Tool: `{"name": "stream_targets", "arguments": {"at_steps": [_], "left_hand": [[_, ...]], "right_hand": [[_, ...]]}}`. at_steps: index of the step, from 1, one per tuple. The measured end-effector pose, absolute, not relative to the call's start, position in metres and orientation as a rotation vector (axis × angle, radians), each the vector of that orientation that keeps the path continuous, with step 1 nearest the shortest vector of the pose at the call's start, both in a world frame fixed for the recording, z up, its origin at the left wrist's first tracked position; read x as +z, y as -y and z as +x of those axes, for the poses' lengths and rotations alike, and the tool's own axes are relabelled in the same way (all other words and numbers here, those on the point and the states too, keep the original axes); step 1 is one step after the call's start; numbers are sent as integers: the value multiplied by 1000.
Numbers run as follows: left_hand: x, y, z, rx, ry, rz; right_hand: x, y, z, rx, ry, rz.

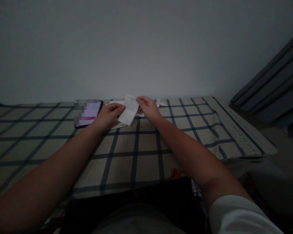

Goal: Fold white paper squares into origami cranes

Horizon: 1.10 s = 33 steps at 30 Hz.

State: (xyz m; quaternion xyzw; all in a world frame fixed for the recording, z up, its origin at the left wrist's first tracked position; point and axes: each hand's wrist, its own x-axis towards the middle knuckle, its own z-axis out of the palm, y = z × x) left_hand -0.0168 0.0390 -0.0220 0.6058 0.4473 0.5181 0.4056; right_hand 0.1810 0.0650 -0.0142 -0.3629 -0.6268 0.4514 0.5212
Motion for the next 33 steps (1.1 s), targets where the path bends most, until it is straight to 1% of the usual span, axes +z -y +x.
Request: {"name": "stream_targets", "arguments": {"at_steps": [5, 10, 14, 18, 24, 33], "left_hand": [[-15, -39, -18, 1451, -1177, 1451], [-15, -37, -15, 1491, -1159, 1355], [-21, -41, -15, 1462, -1193, 1417], [-23, -44, -18, 1529, -1325, 1570], [-16, -36, -20, 1431, -1502, 1883], [-12, -21, -11, 1253, -1473, 2048]], "right_hand": [[-15, -63, 182, 1165, 1594, -864], [-16, -61, 184, 1110, 1771, -834], [-14, -61, 185, 1057, 1764, -880], [-14, -62, 185, 1015, 1732, -904], [-15, -62, 186, 801, 1809, -894], [-7, -52, 187, 461, 1909, -926]]}}
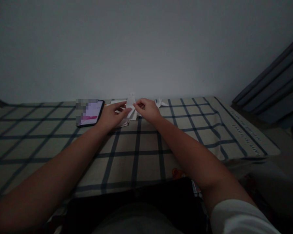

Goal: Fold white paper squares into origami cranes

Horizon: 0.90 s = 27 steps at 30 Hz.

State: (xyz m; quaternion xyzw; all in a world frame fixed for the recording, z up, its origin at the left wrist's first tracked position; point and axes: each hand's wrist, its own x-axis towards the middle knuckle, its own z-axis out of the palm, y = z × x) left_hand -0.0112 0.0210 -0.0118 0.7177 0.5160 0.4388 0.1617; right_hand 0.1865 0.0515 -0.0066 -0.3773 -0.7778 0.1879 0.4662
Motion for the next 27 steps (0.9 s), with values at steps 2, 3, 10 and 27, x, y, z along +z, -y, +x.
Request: {"name": "stream_targets", "arguments": {"at_steps": [2, 3, 10, 27], "left_hand": [[-11, -19, -11, 1202, -1493, 2082], [-10, -18, -11, 1178, -1504, 2102], [-13, -19, -11, 1060, -1486, 2201], [-24, -38, -14, 1423, -1256, 1725]], "right_hand": [[-6, -49, 186, 386, 1976, -926], [-6, -48, 186, 347, 2004, -929], [-6, -42, 184, 199, 2105, -937], [-10, -53, 192, 163, 2008, -972]]}}
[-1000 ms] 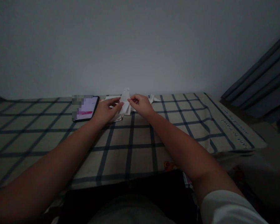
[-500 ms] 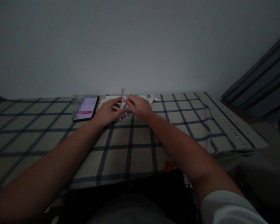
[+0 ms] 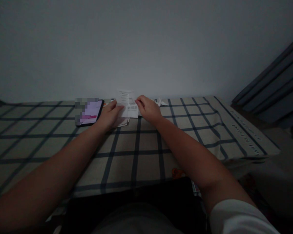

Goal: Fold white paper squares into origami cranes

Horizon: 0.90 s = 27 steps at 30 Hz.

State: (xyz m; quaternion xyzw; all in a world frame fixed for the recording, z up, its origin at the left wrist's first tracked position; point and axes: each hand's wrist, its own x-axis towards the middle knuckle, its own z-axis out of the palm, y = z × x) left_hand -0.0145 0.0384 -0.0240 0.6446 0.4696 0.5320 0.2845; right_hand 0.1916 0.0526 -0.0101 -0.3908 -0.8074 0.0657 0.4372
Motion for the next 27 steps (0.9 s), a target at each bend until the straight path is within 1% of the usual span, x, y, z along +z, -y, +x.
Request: {"name": "stream_targets", "arguments": {"at_steps": [4, 8, 13, 19, 27], "left_hand": [[-30, -43, -10, 1414, -1127, 1357], [-24, -38, -4, 1387, -1045, 1096], [-12, -30, -2, 1343, -1037, 965], [-8, -30, -5, 1335, -966, 867], [-3, -30, -8, 1335, -897, 642]], "right_hand": [[-9, -57, 197, 185, 1988, -1009], [-11, -65, 206, 237, 1957, -1023], [-14, -73, 211, 317, 1896, -994], [-16, -73, 209, 201, 2073, -924], [-25, -77, 208, 156, 2077, -798]]}}
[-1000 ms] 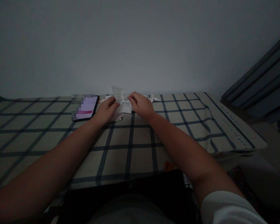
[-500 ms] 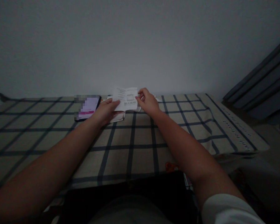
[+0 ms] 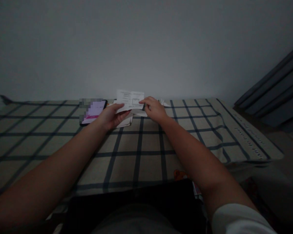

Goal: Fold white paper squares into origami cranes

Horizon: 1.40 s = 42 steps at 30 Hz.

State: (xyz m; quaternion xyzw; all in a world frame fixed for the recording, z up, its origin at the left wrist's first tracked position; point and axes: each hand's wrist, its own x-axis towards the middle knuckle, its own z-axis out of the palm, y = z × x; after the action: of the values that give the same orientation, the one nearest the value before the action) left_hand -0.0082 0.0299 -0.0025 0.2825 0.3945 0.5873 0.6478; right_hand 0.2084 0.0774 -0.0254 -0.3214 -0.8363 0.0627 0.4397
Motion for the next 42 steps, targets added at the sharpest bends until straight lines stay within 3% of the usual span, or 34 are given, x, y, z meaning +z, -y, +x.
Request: {"name": "stream_targets", "arguments": {"at_steps": [17, 28, 42], "left_hand": [[-5, -31, -10, 1173, -798, 739], [0, -28, -7, 1209, -814, 739], [-13, -25, 2, 1285, -887, 1024]], "right_hand": [[-15, -72, 202, 314, 1937, -866], [-20, -70, 199, 688, 1701, -1052], [-17, -67, 196, 760, 1722, -1041]]}}
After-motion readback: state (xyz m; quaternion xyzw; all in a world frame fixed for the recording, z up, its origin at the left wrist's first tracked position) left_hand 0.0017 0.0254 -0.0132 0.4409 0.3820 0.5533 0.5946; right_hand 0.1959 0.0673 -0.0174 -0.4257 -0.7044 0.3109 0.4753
